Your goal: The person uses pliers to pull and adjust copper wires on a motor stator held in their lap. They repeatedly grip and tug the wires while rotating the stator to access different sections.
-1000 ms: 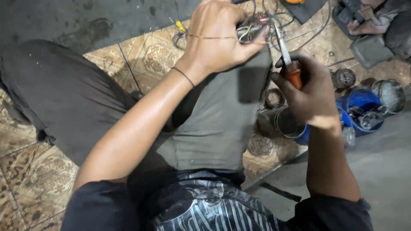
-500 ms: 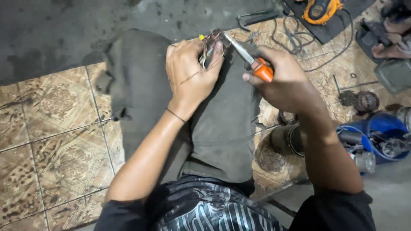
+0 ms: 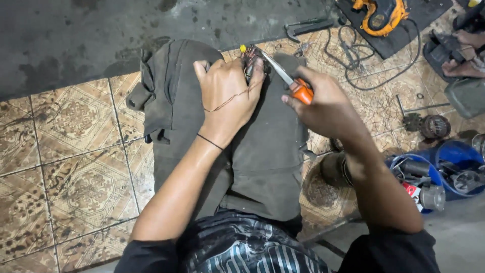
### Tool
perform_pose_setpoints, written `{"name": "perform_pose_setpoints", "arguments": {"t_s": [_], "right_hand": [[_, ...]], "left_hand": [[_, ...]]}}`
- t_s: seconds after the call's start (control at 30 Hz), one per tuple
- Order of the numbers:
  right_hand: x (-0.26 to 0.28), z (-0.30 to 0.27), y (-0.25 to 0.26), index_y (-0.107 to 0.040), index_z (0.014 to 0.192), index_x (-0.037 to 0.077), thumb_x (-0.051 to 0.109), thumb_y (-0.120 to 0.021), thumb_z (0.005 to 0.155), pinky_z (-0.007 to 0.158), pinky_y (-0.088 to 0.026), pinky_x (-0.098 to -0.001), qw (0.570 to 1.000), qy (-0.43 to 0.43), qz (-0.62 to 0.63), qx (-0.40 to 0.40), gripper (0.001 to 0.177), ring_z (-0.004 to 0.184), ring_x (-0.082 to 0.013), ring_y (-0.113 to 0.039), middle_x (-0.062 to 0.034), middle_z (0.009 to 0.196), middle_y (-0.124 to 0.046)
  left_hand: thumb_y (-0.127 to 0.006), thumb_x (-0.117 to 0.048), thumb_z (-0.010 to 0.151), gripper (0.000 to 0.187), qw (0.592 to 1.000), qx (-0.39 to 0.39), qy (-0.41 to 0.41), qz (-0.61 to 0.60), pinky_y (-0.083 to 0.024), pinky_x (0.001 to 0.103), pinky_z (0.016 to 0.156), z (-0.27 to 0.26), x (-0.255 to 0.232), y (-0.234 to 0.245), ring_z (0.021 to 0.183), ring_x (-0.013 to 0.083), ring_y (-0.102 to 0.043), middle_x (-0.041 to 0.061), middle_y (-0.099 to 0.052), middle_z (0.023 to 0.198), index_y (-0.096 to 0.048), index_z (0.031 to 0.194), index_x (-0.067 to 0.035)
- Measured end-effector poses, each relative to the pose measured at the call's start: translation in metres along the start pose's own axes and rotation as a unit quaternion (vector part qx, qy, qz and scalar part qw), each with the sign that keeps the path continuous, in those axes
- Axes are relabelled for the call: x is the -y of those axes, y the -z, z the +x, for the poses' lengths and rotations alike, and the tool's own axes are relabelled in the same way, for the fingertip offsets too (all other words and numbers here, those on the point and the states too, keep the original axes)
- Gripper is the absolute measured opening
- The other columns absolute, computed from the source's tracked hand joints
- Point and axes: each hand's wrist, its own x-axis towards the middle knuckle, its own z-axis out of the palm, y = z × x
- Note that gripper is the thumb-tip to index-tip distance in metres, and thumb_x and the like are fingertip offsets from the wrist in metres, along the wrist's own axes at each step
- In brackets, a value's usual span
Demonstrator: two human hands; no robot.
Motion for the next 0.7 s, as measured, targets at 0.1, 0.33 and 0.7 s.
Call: {"name": "perform_pose_setpoints", "arguments": {"t_s": [0.1, 0.33, 0.7], "right_hand": [[-0.017, -0.009, -0.015, -0.068, 0.112, 0.012, 0.013, -0.08, 0.084, 0.078, -0.053, -0.0466, 0.997, 0.049, 0.047, -0.048, 0.031, 0.09, -0.0419, -0.069, -0.0178, 0.091, -0.069], [-0.023, -0.031, -0.029, -0.067, 0.115, 0.008, 0.006, -0.077, 0.089, 0.069, -0.053, -0.0361, 0.976, 0.089, 0.17, -0.099, 0.028, 0.077, -0.0248, -0.064, -0.0174, 0.082, -0.063], [-0.045, -0.037, -0.034, -0.069, 0.114, 0.009, 0.007, -0.082, 0.086, 0.074, -0.053, -0.0385, 0.971, 0.032, 0.227, -0.072, 0.032, 0.079, -0.0234, -0.066, -0.0146, 0.085, -0.071]], "left_hand": [[-0.053, -0.043, 0.101, 0.046, 0.999, -0.039, -0.031, 0.019, -0.037, 0.047, 0.081, -0.005, -0.004, -0.006, 0.063, 0.0323, -0.064, 0.013, -0.061, 0.058, -0.063, 0.075, -0.006], [-0.053, -0.049, 0.1, 0.047, 0.992, -0.091, -0.069, 0.059, -0.042, 0.043, 0.072, -0.018, -0.002, -0.02, 0.065, 0.0303, -0.062, 0.01, -0.058, 0.062, -0.063, 0.079, -0.008], [-0.05, -0.047, 0.101, 0.047, 0.988, -0.097, -0.106, 0.048, -0.044, 0.041, 0.071, -0.018, -0.002, -0.016, 0.066, 0.0296, -0.062, 0.01, -0.055, 0.062, -0.064, 0.079, -0.008]]}}
